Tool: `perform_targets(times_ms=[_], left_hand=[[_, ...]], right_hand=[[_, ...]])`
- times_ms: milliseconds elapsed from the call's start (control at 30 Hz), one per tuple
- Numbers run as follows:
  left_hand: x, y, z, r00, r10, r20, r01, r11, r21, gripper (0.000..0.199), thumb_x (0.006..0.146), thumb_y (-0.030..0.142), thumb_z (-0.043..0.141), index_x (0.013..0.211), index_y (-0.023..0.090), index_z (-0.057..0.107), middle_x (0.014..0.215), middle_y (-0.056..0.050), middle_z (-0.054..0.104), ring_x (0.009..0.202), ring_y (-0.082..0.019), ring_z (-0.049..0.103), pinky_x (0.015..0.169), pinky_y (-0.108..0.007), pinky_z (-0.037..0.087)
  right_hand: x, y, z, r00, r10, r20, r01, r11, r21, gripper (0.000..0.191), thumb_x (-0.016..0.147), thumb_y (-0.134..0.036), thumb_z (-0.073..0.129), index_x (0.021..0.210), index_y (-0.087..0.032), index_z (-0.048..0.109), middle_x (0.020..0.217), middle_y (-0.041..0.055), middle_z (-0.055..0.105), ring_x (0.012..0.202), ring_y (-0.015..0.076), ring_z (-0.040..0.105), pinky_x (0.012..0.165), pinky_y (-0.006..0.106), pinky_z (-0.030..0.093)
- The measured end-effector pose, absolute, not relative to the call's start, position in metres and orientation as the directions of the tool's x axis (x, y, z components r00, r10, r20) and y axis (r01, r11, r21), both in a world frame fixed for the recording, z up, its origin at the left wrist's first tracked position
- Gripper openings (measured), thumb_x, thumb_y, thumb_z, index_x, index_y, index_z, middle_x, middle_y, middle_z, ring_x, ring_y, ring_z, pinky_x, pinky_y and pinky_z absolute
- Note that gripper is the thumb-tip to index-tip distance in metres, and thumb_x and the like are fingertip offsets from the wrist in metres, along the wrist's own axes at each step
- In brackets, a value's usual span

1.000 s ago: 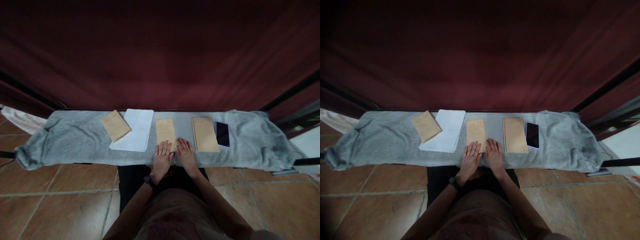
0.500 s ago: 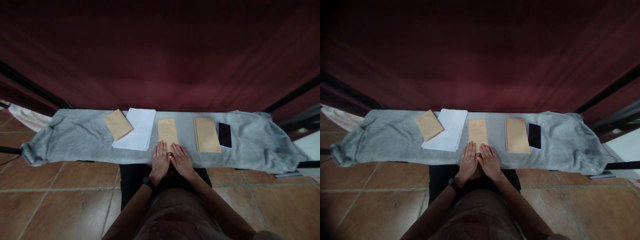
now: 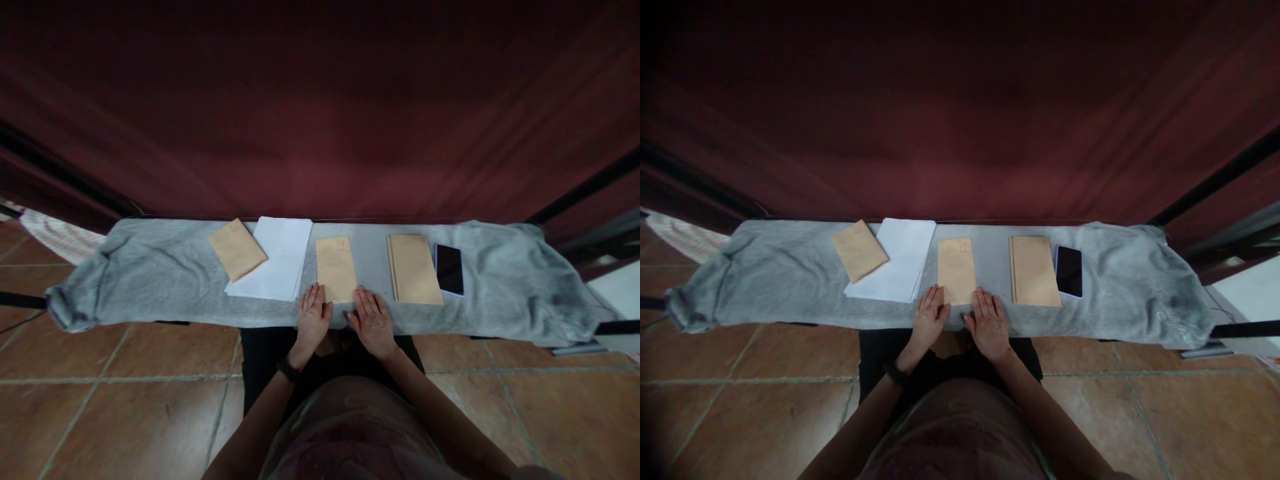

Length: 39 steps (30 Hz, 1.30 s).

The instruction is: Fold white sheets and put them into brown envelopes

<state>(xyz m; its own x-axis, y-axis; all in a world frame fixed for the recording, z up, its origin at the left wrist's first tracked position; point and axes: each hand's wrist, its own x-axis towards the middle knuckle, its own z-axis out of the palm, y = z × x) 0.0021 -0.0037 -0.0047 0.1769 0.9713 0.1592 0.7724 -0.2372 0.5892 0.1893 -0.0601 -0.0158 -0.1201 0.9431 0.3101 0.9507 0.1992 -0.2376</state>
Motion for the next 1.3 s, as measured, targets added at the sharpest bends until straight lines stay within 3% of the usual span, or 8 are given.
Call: perform_targets(times_ms=[200, 300, 667, 867, 1000, 1100, 1167, 1300], left_hand=[[0.007, 0.015, 0.0, 0.005, 0.999, 0.052, 0.439, -0.049, 0.897, 0.039, 0.084, 0.033, 0.069, 0.12, 0.02, 0.07, 0.131, -0.013, 0.065, 0.125, -0.028, 0.059, 0.111, -0.044, 0.042], [0.013, 0.018, 0.003, -0.101, 0.993, -0.068, 0.225, 0.089, 0.97, 0.034, 0.081, 0.033, 0.071, 0.113, 0.02, 0.072, 0.12, -0.01, 0.068, 0.117, -0.025, 0.061, 0.105, -0.04, 0.046], [0.014, 0.025, 0.023, -0.238, 0.907, -0.347, -0.161, 0.316, 0.935, 0.045, 0.061, 0.03, 0.083, 0.102, 0.018, 0.07, 0.083, -0.001, 0.068, 0.075, -0.014, 0.061, 0.07, -0.026, 0.046], [0.016, 0.023, 0.038, -0.132, 0.936, -0.325, -0.14, 0.307, 0.941, 0.027, 0.062, 0.027, 0.078, 0.087, 0.017, 0.073, 0.064, 0.003, 0.063, 0.055, -0.01, 0.051, 0.055, -0.023, 0.04], [0.028, 0.013, 0.05, -0.029, 0.973, -0.228, -0.107, 0.224, 0.969, 0.02, 0.069, 0.027, 0.075, 0.087, 0.02, 0.073, 0.065, 0.004, 0.064, 0.056, -0.01, 0.053, 0.056, -0.023, 0.043], [0.035, 0.008, 0.056, 0.05, 0.976, -0.211, -0.142, 0.216, 0.966, 0.029, 0.077, 0.04, 0.075, 0.098, 0.019, 0.073, 0.077, -0.001, 0.069, 0.067, -0.013, 0.062, 0.063, -0.024, 0.049], [0.037, 0.006, 0.054, 0.06, 0.966, -0.251, -0.214, 0.258, 0.942, 0.041, 0.082, 0.051, 0.072, 0.107, 0.018, 0.071, 0.094, -0.007, 0.073, 0.083, -0.017, 0.068, 0.073, -0.028, 0.054], [0.043, 0.001, 0.044, 0.096, 0.924, -0.37, -0.263, 0.383, 0.886, 0.053, 0.076, 0.052, 0.081, 0.115, 0.018, 0.068, 0.104, -0.01, 0.074, 0.091, -0.021, 0.071, 0.079, -0.033, 0.057]], right_hand=[[0.187, -0.06, -0.014, -0.097, 0.938, 0.332, 0.952, 0.185, -0.244, 0.06, 0.104, -0.035, 0.044, 0.158, -0.012, 0.031, 0.156, 0.0165, 0.043, 0.143, 0.03, 0.044, 0.121, 0.051, 0.027], [0.186, -0.06, -0.014, -0.098, 0.936, 0.337, 0.955, 0.184, -0.234, 0.06, 0.104, -0.036, 0.044, 0.158, -0.012, 0.032, 0.157, 0.0164, 0.043, 0.143, 0.0298, 0.045, 0.121, 0.051, 0.027], [0.184, -0.06, -0.017, -0.076, 0.941, 0.33, 0.96, 0.158, -0.231, 0.058, 0.103, -0.035, 0.044, 0.156, -0.012, 0.036, 0.157, 0.0156, 0.044, 0.145, 0.0294, 0.043, 0.122, 0.051, 0.026], [0.181, -0.056, -0.011, -0.035, 0.947, 0.32, 0.952, 0.129, -0.279, 0.058, 0.102, -0.03, 0.044, 0.157, -0.013, 0.035, 0.155, 0.0144, 0.047, 0.144, 0.0288, 0.043, 0.121, 0.051, 0.028], [0.183, -0.047, -0.001, -0.005, 0.959, 0.283, 0.933, 0.107, -0.345, 0.056, 0.099, -0.021, 0.042, 0.155, -0.014, 0.04, 0.15, 0.0142, 0.054, 0.133, 0.0293, 0.054, 0.112, 0.046, 0.041], [0.186, -0.039, 0.008, 0.037, 0.966, 0.255, 0.891, 0.084, -0.447, 0.05, 0.098, -0.018, 0.038, 0.146, -0.017, 0.053, 0.138, 0.0146, 0.064, 0.12, 0.0286, 0.062, 0.103, 0.043, 0.05], [0.188, -0.034, 0.012, 0.131, 0.961, 0.245, 0.783, 0.051, -0.62, 0.044, 0.101, -0.025, 0.037, 0.137, -0.019, 0.061, 0.13, 0.0139, 0.068, 0.114, 0.0274, 0.066, 0.099, 0.041, 0.053], [0.186, -0.027, 0.016, 0.386, 0.922, 0.021, 0.233, -0.075, -0.97, 0.042, 0.097, -0.051, 0.049, 0.107, -0.019, 0.073, 0.104, 0.0105, 0.077, 0.095, 0.0264, 0.072, 0.086, 0.038, 0.057]])
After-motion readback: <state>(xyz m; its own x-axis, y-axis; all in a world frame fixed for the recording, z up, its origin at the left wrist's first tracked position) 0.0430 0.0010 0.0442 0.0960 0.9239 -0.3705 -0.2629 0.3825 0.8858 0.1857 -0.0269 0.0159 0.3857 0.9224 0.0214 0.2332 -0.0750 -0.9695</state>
